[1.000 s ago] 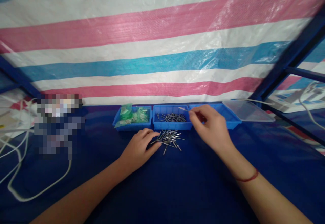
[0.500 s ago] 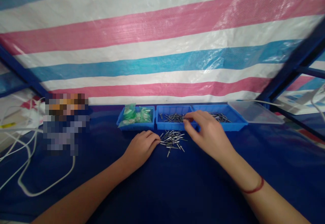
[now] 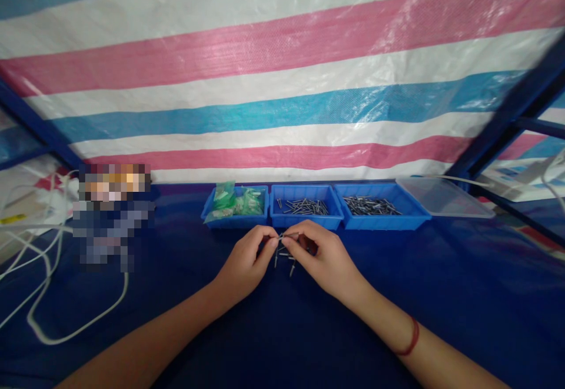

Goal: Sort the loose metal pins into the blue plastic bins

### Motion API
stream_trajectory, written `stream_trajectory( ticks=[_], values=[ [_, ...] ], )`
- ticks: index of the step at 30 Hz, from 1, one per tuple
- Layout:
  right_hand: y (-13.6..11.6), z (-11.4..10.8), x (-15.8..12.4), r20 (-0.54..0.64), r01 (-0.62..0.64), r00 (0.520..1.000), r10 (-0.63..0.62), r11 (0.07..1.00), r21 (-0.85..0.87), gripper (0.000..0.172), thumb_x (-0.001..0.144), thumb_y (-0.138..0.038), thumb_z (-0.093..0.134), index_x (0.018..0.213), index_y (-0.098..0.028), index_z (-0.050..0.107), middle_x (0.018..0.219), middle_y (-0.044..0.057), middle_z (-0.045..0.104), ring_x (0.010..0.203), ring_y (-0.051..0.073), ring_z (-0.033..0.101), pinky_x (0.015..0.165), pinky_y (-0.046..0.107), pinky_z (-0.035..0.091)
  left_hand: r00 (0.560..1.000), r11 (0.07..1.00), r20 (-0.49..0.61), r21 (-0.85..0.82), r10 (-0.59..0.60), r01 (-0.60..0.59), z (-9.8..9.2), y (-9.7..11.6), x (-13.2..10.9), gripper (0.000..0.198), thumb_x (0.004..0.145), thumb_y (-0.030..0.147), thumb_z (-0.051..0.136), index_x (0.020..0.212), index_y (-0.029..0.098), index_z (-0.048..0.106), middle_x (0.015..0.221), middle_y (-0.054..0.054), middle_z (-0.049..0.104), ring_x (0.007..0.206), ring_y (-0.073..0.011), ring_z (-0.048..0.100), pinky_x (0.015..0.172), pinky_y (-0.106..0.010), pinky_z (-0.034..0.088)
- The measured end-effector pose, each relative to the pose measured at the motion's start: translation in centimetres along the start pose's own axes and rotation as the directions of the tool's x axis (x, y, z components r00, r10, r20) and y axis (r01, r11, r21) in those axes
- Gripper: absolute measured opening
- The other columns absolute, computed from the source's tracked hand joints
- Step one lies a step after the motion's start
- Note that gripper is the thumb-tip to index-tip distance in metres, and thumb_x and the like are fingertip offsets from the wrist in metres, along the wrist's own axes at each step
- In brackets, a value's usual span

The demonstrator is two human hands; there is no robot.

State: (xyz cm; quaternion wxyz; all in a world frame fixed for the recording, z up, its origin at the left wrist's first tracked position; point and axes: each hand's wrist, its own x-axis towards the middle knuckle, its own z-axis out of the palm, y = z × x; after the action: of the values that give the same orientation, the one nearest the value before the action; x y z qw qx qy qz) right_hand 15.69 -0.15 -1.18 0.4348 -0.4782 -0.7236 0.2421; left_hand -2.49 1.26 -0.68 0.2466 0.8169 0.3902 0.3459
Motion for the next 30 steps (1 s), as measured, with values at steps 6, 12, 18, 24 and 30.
stream_trajectory(
  ticks=[6,12,18,24,30],
  values=[
    [-0.1,0.2,-0.2,-0.027,-0.023,0.999,0.026,0.993,0.112,0.018,0.085,-0.038,0.059,0.091,-0.022,0.065,0.091,0.007,0.066,0.084,0.021,0.06,0.071,0.034,0.051,1.0,1.0,0.012,-0.027,-0.004,0.004,0.1,-0.2,0.0,0.018,0.094,0.027,0.043,0.09,0.018,0.058,0.086,-0.002,0.061,0.08,-0.0144,0.057,0.074,-0.025,0.042],
    [-0.6,0.4,-0.3,-0.021,-0.09,0.995,0.098,0.968,0.235,0.016,0.084,-0.036,0.061,0.089,-0.021,0.065,0.081,0.003,0.064,0.072,0.017,0.058,0.066,0.031,0.048,0.999,0.996,0.041,-0.083,-0.008,0.011,0.4,0.0,0.0,0.017,0.093,0.027,0.045,0.092,0.017,0.06,0.086,-0.002,0.062,0.078,-0.0137,0.057,0.072,-0.024,0.043],
    [-1.1,0.6,-0.2,0.008,-0.153,0.987,0.162,0.913,0.379,0.017,0.082,-0.038,0.062,0.084,-0.021,0.063,0.078,0.002,0.064,0.072,0.016,0.058,0.064,0.029,0.048,0.998,0.989,0.013,-0.137,-0.055,0.056,0.5,0.1,0.0,0.021,0.09,0.029,0.052,0.105,0.017,0.06,0.092,-0.004,0.064,0.078,-0.0141,0.058,0.069,-0.024,0.044],
    [-1.0,0.9,-0.4,0.033,-0.163,0.986,0.162,0.916,0.366,0.02,0.082,-0.041,0.061,0.086,-0.021,0.062,0.073,0.0,0.059,0.067,0.015,0.056,0.06,0.028,0.047,0.999,0.988,0.041,-0.15,-0.019,0.025,0.4,0.0,0.2,0.021,0.092,0.033,0.049,0.088,0.017,0.062,0.082,-0.002,0.061,0.073,-0.0132,0.055,0.066,-0.023,0.042],
    [-0.9,0.8,-0.5,-0.018,-0.098,0.994,0.111,0.935,0.34,0.017,0.083,-0.038,0.061,0.086,-0.022,0.062,0.079,0.002,0.059,0.067,0.015,0.053,0.061,0.028,0.045,0.995,0.988,0.099,-0.153,-0.004,0.019,0.6,-0.2,0.2,0.024,0.093,0.034,0.046,0.084,0.017,0.06,0.078,-0.001,0.058,0.072,-0.0128,0.054,0.067,-0.023,0.041]
  ],
)
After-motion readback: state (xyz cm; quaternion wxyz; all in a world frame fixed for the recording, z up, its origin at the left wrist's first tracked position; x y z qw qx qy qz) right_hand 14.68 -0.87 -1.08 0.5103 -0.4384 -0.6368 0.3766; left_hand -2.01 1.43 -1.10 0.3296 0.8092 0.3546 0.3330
